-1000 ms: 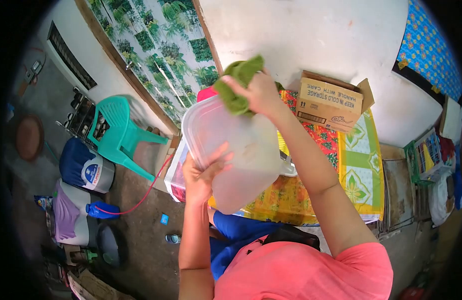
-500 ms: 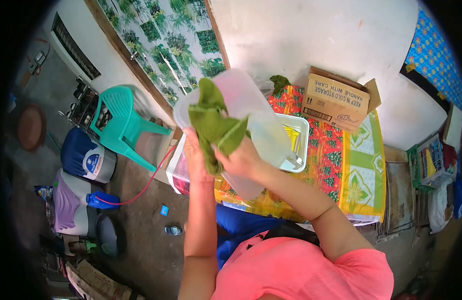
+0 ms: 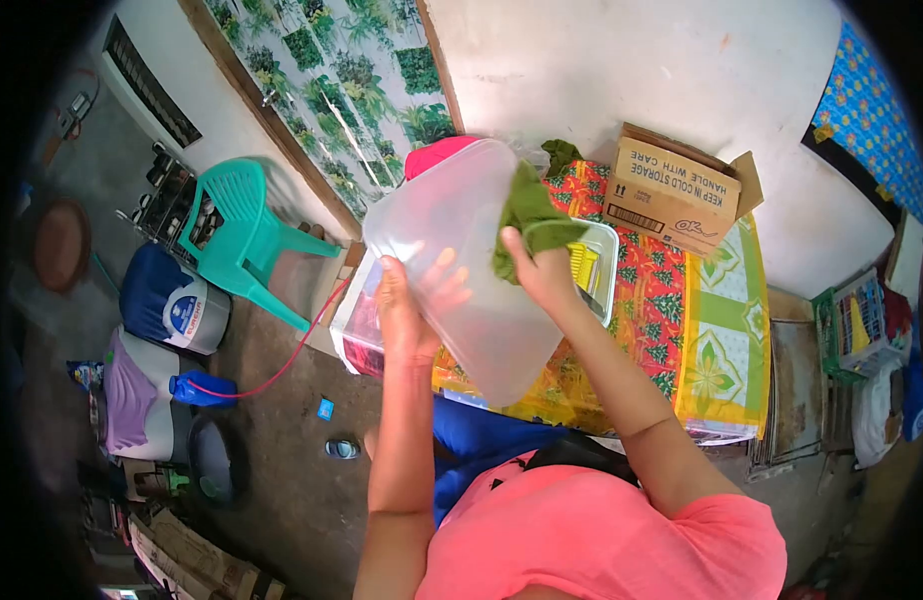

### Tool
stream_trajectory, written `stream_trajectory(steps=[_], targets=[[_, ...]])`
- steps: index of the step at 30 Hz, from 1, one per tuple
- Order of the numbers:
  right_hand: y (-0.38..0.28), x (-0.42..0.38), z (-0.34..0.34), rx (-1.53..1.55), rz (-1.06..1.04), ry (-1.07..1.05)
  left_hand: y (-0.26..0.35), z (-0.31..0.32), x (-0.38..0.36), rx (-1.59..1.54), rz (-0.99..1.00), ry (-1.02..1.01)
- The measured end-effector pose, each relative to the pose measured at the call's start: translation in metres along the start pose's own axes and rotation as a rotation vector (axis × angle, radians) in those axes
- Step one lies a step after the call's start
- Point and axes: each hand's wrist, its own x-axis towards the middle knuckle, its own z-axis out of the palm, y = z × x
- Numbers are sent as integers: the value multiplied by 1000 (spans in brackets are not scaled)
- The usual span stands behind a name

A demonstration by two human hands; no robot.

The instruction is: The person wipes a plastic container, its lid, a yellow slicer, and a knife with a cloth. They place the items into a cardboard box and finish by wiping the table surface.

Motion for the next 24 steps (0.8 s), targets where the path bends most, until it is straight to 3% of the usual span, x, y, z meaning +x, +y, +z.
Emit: stream_trajectory(steps=[1, 3, 6, 9, 11, 15, 20, 24], targets=[[-17, 6, 2, 50, -48, -23, -1, 2, 3, 42, 48, 19], [-42, 0, 6, -120, -351, -143, -5, 5, 17, 126, 143, 53], [-65, -50, 13, -23, -480, -114, 15, -3, 27, 117, 221, 72], [-45, -71, 1, 179, -190, -205, 39, -4, 11, 113, 179, 81], [4, -67, 7, 157, 72, -5, 36, -19, 7, 86, 117, 73], [12, 15, -16, 69, 3, 131, 12, -19, -4, 104, -58, -63], [-30, 100, -60, 303, 507, -139, 15, -16, -12, 151, -33, -170], [-43, 115, -64, 287, 310, -205, 25, -31, -6, 199, -50, -186]])
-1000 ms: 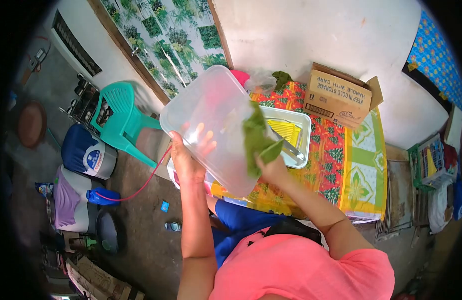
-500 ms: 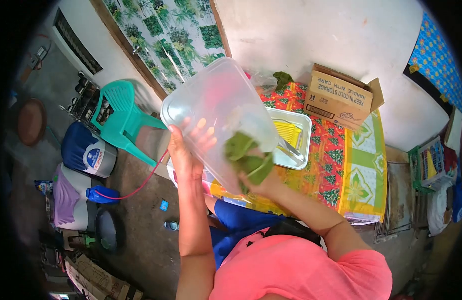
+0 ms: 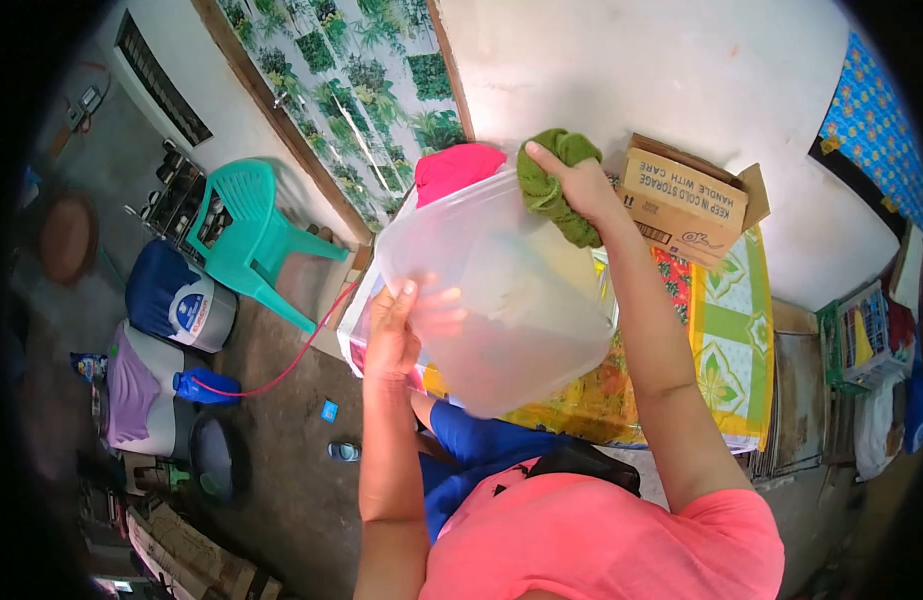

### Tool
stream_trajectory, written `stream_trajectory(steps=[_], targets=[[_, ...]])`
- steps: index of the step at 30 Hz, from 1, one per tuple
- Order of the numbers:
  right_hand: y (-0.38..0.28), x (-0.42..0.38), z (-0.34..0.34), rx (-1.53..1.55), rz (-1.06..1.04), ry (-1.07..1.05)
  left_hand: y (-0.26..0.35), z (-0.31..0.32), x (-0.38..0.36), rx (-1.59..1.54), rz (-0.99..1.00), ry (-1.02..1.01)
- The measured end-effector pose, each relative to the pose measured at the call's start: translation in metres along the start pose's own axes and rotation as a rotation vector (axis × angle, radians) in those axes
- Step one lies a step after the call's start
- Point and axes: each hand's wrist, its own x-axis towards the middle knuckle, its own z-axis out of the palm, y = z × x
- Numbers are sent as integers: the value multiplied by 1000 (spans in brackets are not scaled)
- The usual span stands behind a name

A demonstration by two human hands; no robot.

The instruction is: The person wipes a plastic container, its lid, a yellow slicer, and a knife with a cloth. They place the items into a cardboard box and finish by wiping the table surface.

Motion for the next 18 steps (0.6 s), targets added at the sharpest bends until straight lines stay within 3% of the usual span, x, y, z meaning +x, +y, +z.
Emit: stream_trajectory(steps=[3, 7, 8, 10, 13, 18], targets=[[-32, -5, 4, -274, -343, -106, 19, 0, 10, 192, 124, -47], [-66, -5, 33, -506, -507, -174, 59, 43, 26, 796, 236, -80], [-78, -6, 40, -551, -495, -206, 55, 46, 34, 995, 471, -53], [-84, 0, 43, -583, -446, -287, 60, 58, 31, 839, 411, 33], [-74, 2, 41, -290, -577, -391, 63, 56, 24, 761, 421, 154], [-43, -8, 6, -236, -219, -463, 75, 14, 11, 679, 453, 384]])
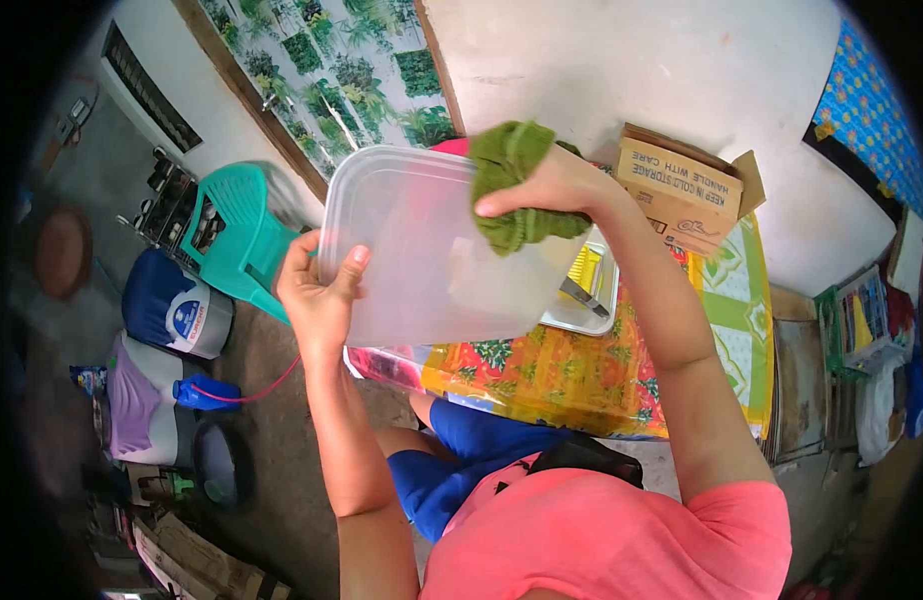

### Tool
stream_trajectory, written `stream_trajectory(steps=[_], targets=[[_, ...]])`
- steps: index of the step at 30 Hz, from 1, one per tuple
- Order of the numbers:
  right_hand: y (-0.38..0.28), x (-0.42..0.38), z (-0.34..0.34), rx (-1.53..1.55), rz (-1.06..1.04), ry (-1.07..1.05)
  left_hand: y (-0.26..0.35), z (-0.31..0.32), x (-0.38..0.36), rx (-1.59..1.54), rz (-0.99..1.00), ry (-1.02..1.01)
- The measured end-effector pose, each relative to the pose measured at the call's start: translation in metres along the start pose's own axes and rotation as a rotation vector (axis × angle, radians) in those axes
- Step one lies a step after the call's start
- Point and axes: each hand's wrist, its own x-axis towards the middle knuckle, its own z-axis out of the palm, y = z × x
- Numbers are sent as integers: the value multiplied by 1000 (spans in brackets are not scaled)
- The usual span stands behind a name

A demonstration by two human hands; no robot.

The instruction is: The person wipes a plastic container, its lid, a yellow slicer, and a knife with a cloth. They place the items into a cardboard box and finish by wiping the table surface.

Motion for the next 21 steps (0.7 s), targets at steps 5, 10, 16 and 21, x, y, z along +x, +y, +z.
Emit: stream_trajectory(steps=[5, 10, 16, 21], targets=[[48, -32, -12, 269, 109, 118, -14, -33, 1, -62, 34, 137], [70, -37, 6, 793, 127, 441, -31, -20, -3, -189, -150, 96], [49, -40, -10, 546, 166, 230, -33, -22, 13, 514, 422, 99], [15, -14, 12, 271, 75, 97, 13, 39, 13, 873, 725, -187]])
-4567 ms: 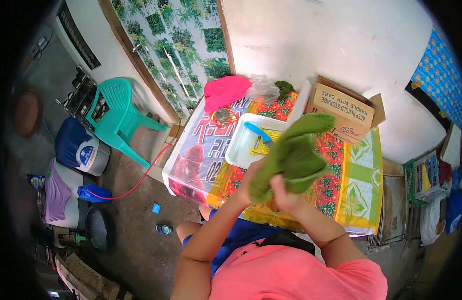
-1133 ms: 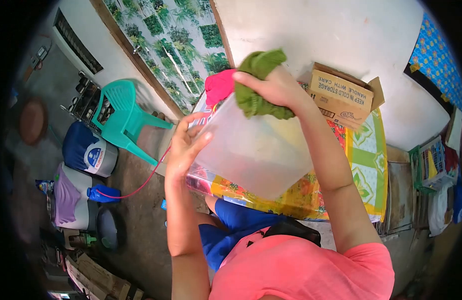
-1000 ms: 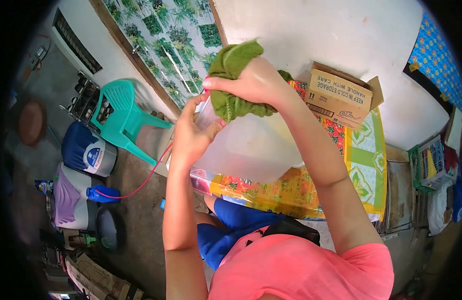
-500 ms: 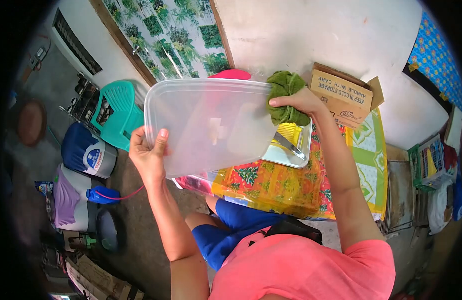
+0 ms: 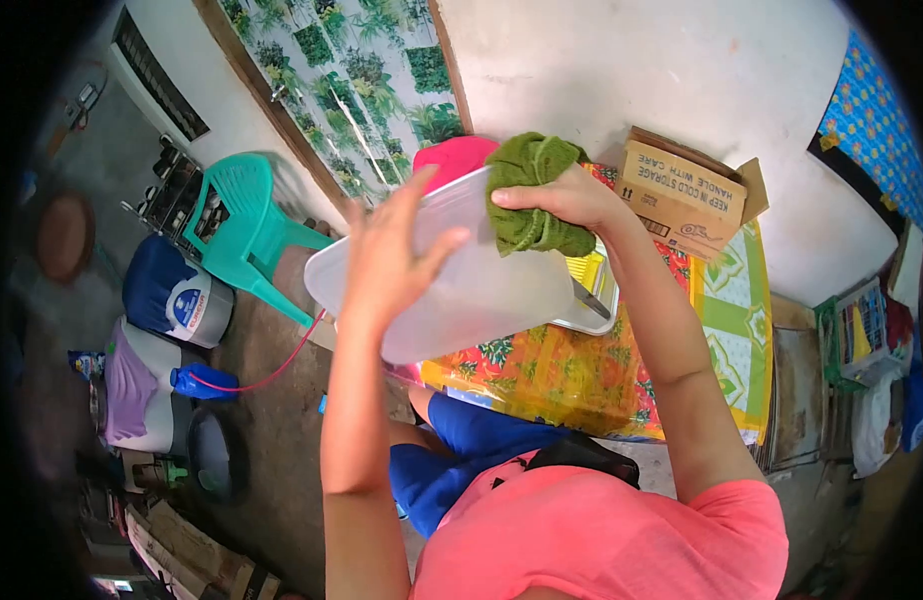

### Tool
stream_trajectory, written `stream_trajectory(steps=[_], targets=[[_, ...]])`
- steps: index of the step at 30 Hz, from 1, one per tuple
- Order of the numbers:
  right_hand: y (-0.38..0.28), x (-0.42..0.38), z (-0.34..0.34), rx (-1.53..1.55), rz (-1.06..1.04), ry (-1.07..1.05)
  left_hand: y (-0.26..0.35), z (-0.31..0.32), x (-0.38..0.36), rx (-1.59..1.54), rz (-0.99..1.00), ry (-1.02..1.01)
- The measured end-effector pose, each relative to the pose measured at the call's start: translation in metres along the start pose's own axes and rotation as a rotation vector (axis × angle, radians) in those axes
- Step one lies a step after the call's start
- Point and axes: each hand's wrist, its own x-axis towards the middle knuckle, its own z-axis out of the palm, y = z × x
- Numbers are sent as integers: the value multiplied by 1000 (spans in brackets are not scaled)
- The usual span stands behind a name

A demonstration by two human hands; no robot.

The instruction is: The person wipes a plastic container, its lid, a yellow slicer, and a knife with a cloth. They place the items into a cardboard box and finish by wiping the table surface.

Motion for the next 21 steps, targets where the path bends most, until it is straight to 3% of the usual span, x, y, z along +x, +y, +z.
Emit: stream_trajectory(steps=[2, 5, 8, 13, 17, 21], targets=[[-2, 5, 2, 47, -94, -31, 17, 0, 9, -200, -253, -195], [9, -2, -5, 31, -57, -115, 8, -1, 4, -256, -373, -191], [4, -16, -1, 64, 25, -57, 1, 16, -11, -617, -501, -178], [38, -27, 11, 165, -10, 71, 9, 10, -20, -731, -596, -74], [55, -40, 9, 193, 135, 14, -2, -4, -20, -747, -687, -32], [72, -52, 6, 303, 211, 72, -23, -7, -26, -760, -683, 180]])
